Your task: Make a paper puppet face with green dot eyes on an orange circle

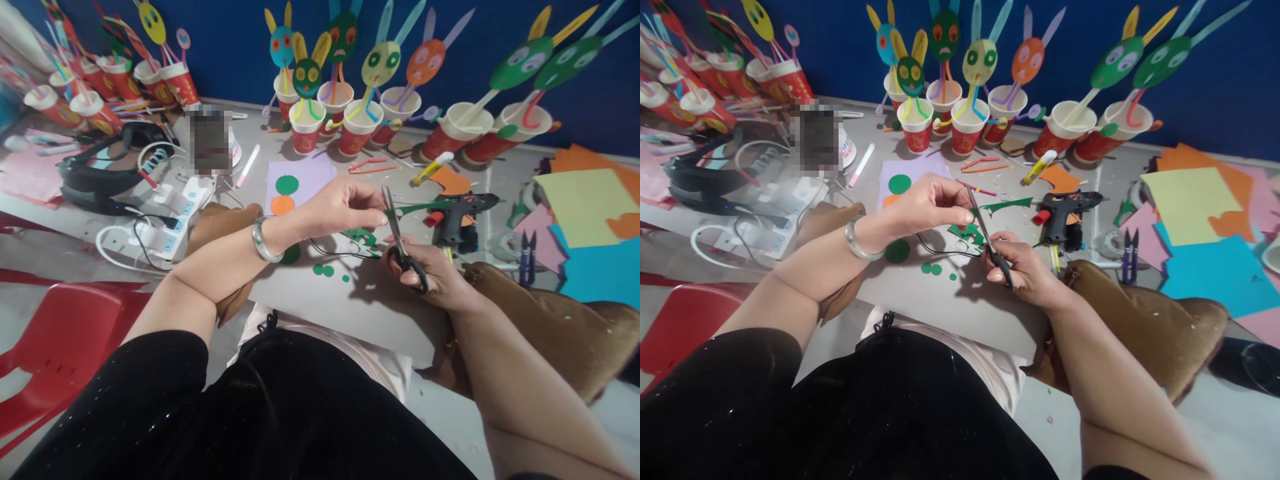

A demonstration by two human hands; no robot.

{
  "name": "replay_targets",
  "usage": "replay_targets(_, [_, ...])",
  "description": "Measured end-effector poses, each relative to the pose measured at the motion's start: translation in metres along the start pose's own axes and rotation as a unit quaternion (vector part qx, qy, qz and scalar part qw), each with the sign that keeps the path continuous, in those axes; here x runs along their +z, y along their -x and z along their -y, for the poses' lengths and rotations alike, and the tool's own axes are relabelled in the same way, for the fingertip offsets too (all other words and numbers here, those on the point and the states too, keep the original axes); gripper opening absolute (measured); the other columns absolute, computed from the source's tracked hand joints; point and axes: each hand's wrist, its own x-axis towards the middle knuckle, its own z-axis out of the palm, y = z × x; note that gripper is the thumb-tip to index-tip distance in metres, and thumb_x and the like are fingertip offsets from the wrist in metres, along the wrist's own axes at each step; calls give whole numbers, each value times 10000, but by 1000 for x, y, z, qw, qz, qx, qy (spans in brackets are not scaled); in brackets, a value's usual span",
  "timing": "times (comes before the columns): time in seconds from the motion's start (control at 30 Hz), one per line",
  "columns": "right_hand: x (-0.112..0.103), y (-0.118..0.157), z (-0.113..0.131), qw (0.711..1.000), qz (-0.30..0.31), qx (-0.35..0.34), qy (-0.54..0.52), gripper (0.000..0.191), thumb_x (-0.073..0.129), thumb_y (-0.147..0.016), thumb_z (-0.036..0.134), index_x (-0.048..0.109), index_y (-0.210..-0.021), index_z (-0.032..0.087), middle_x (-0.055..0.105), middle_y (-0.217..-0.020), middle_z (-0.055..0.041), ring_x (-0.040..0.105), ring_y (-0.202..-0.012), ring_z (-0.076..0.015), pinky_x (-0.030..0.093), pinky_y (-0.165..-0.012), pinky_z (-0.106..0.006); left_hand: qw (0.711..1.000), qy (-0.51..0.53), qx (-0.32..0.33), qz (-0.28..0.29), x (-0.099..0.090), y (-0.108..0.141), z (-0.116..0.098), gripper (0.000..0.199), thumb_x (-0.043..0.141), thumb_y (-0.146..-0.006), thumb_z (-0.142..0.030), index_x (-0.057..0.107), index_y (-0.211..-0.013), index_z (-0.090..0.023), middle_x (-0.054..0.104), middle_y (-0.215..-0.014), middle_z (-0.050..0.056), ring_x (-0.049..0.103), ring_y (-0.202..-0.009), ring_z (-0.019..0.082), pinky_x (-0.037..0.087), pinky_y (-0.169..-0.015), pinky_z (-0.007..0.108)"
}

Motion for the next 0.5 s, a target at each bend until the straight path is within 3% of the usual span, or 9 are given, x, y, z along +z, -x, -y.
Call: replay_targets(0.5, [0, 2, -6, 1000, 1, -1, 1, 759, 595, -789, 983, 521, -646, 242, 566, -664, -18, 519, -832, -242, 436, -999, -454, 1000, 3, -2, -5, -1, -1, 2, 186, 790, -804, -236, 664, -683, -171, 641, -672, -12, 529, -648, 77, 406, -622, 254])
